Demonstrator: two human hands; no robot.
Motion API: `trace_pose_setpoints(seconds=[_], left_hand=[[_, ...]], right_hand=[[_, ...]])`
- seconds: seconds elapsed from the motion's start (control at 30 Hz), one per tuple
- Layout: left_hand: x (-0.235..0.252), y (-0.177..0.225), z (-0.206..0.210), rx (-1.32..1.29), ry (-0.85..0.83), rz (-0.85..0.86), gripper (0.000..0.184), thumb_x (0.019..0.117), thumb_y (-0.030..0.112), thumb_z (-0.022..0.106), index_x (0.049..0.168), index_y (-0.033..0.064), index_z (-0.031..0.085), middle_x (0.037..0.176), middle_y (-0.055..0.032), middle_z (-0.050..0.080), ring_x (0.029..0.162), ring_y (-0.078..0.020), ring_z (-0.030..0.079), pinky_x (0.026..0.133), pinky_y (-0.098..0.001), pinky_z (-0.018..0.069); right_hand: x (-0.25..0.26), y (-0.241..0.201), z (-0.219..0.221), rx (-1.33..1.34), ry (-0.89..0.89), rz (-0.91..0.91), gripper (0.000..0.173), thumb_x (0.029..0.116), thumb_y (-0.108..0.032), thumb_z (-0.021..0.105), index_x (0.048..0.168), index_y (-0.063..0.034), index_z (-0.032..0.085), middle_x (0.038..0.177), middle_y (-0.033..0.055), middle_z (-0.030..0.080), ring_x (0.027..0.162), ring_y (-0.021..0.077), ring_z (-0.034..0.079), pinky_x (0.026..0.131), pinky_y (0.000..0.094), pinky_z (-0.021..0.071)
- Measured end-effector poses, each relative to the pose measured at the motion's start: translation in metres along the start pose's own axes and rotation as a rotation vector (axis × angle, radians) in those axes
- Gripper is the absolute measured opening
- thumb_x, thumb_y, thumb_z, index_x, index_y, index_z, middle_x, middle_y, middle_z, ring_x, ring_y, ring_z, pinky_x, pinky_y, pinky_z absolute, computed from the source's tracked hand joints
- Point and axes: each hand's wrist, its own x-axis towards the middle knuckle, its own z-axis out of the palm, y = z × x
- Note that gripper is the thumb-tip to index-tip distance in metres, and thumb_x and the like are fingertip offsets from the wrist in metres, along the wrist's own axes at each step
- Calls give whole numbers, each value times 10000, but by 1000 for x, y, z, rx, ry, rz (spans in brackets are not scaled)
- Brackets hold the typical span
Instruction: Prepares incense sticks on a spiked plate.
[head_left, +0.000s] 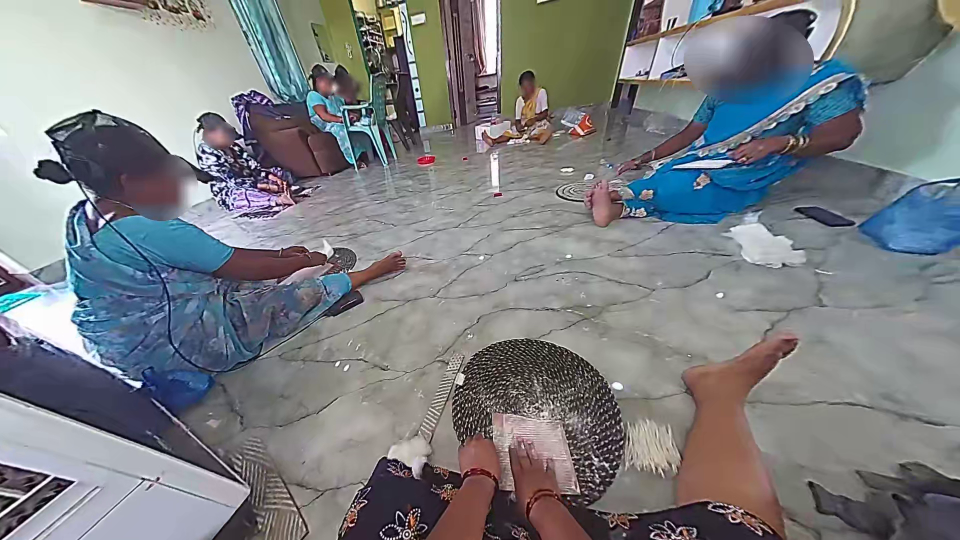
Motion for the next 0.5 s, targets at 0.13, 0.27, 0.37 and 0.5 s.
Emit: trace_pose_setpoints(seconds=[0.13,0.27,0.37,0.5], left_hand=[[-7,-1,1,5,-7,-4,353,1000,137,581,1305,-16,673,1496,-203,558,1411,-380,505,1152,-585,415],[-7,-5,4,-5,-7,5,353,1025,162,560,1318,-3,668,1503,-206,551,1420,-393,494,1163,-600,397],[-6,-3,0,-80,29,-20,378,1076,191,479,1350,-9,644,1491,-208,566,1423,-382,499,1178,-571,385],[-3,-3,-1,-62,31,-6,367,1039,170,527,1329,-13,660,1484,-212,567,1413,-384,505,1174,-576,390]], right_hand=[[-17,-11,10,-3,26,25,595,1054,-21,454,1617,2,262,1673,219,291,1561,403,252,1240,602,233],[-23,-17,5,40,51,34,674,1000,-97,591,1602,0,305,1657,228,317,1538,410,298,1220,636,245],[-14,-14,-12,1,-2,-14,977,931,-252,748,1662,-75,126,1716,190,171,1573,415,193,1213,703,174],[-1,-8,-9,10,-9,-34,873,969,-187,682,1659,-75,157,1725,173,151,1590,392,154,1208,725,160]])
